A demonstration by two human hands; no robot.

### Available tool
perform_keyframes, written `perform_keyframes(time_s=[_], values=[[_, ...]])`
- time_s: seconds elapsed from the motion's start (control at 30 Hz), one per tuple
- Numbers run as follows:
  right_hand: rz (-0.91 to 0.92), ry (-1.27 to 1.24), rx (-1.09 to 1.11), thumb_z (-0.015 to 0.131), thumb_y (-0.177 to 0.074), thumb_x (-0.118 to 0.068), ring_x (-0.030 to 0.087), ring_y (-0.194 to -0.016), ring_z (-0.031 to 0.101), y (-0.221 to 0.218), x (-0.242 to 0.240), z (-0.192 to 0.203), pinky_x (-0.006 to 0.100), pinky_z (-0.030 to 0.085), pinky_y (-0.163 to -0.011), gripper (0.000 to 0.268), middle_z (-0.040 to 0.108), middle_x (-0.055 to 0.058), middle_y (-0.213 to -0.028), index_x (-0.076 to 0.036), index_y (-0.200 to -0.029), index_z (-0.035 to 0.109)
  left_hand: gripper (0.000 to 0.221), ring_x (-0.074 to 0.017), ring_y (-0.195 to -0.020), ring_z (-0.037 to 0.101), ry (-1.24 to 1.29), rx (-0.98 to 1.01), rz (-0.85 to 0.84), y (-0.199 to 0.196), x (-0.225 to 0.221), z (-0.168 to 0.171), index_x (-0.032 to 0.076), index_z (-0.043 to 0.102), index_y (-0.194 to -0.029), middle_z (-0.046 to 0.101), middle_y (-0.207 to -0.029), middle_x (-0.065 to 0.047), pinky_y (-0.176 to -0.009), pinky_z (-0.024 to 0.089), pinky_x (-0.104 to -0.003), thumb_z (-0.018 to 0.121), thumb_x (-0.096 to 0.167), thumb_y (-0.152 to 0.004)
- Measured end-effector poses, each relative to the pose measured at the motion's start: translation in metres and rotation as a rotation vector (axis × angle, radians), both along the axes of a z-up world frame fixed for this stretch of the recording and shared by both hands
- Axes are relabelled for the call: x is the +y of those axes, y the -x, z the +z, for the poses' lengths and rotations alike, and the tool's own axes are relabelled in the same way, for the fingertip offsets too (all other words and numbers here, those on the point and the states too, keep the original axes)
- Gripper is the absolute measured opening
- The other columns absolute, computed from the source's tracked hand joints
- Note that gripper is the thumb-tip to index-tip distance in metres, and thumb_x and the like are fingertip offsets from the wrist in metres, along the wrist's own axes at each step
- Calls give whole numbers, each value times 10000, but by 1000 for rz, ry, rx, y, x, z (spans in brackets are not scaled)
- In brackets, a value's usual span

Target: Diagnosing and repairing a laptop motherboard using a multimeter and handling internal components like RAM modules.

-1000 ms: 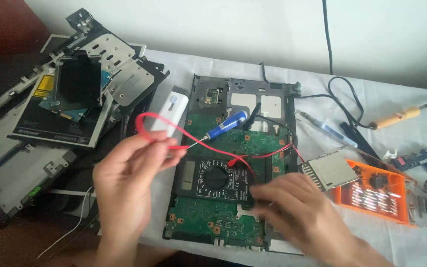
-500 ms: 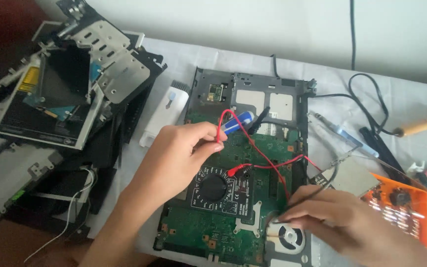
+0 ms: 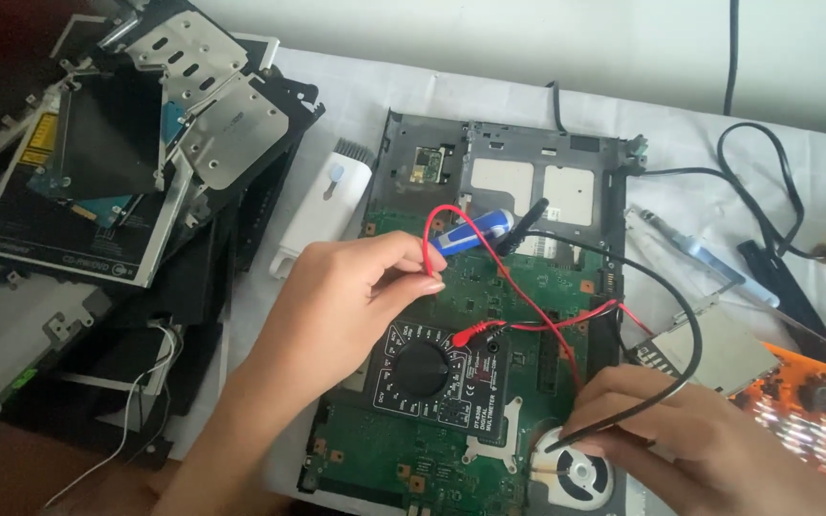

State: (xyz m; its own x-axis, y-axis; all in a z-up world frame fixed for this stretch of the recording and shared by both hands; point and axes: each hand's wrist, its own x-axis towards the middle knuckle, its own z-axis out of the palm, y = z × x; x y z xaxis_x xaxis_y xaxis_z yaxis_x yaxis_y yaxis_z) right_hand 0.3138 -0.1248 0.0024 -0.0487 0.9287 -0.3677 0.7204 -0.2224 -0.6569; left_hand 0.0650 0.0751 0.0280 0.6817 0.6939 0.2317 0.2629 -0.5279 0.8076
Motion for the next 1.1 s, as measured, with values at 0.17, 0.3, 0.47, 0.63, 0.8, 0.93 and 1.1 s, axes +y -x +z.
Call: perform_keyframes(time_s=[0.17, 0.3, 0.47, 0.63, 0.8, 0.93, 1.1], values=[[40, -135, 83, 809, -787, -171, 46, -762, 882, 1, -1, -3, 277, 678, -573, 151, 886, -114, -927, -242, -902, 877, 102, -78, -460, 487, -90, -1, -8, 1, -2, -1, 61, 722, -881, 725, -680, 19, -427, 365, -239, 785, 38, -804], [68, -126, 77, 813, -785, -188, 47, -756, 865, 1, 1, -1, 270, 678, -574, 141, 883, -114, -907, -236, -896, 885, 112, -113, -457, 515, -215, 15, -31, 3, -5, 0, 75, 704, -899, 713, -693, 24, -450, 385, -271, 774, 54, -814], [58, -162, 88, 814, -782, -166, 69, -735, 842, 5, 2, 2, 290, 638, -558, 154, 878, -106, -889, -218, -911, 880, 116, -99, -456, 499, -219, -1, -27, 3, -6, -1, 72, 713, -896, 708, -686, 25, -441, 374, -260, 783, 43, -809], [50, -157, 118, 802, -790, -144, 70, -748, 834, 4, 1, 1, 291, 624, -568, 153, 876, -98, -882, -209, -904, 882, 113, -103, -453, 516, -232, 11, -20, 2, -5, -2, 76, 720, -883, 713, -677, 23, -442, 385, -263, 793, 56, -799], [23, -169, 71, 802, -786, -148, 66, -689, 809, 6, 0, 1, 284, 595, -521, 139, 865, -121, -871, -223, -879, 872, 101, -72, -426, 451, -188, -1, -21, 3, -4, 0, 62, 747, -856, 706, -632, 26, -403, 332, -241, 811, 49, -780], [31, -216, 122, 783, -800, -117, 82, -631, 771, 7, -1, 1, 281, 548, -466, 137, 854, -91, -865, -187, -888, 861, 97, -62, -435, 459, -136, -16, -20, 1, -4, 0, 61, 750, -862, 729, -655, 22, -400, 327, -232, 811, 54, -786], [-24, -142, 105, 796, -802, -158, 76, -641, 800, 8, 0, 4, 288, 580, -481, 115, 888, -102, -890, -190, -868, 885, 73, -73, -394, 406, -186, 32, -14, 0, -4, 0, 94, 765, -850, 689, -588, 42, -384, 300, -255, 812, 91, -794]])
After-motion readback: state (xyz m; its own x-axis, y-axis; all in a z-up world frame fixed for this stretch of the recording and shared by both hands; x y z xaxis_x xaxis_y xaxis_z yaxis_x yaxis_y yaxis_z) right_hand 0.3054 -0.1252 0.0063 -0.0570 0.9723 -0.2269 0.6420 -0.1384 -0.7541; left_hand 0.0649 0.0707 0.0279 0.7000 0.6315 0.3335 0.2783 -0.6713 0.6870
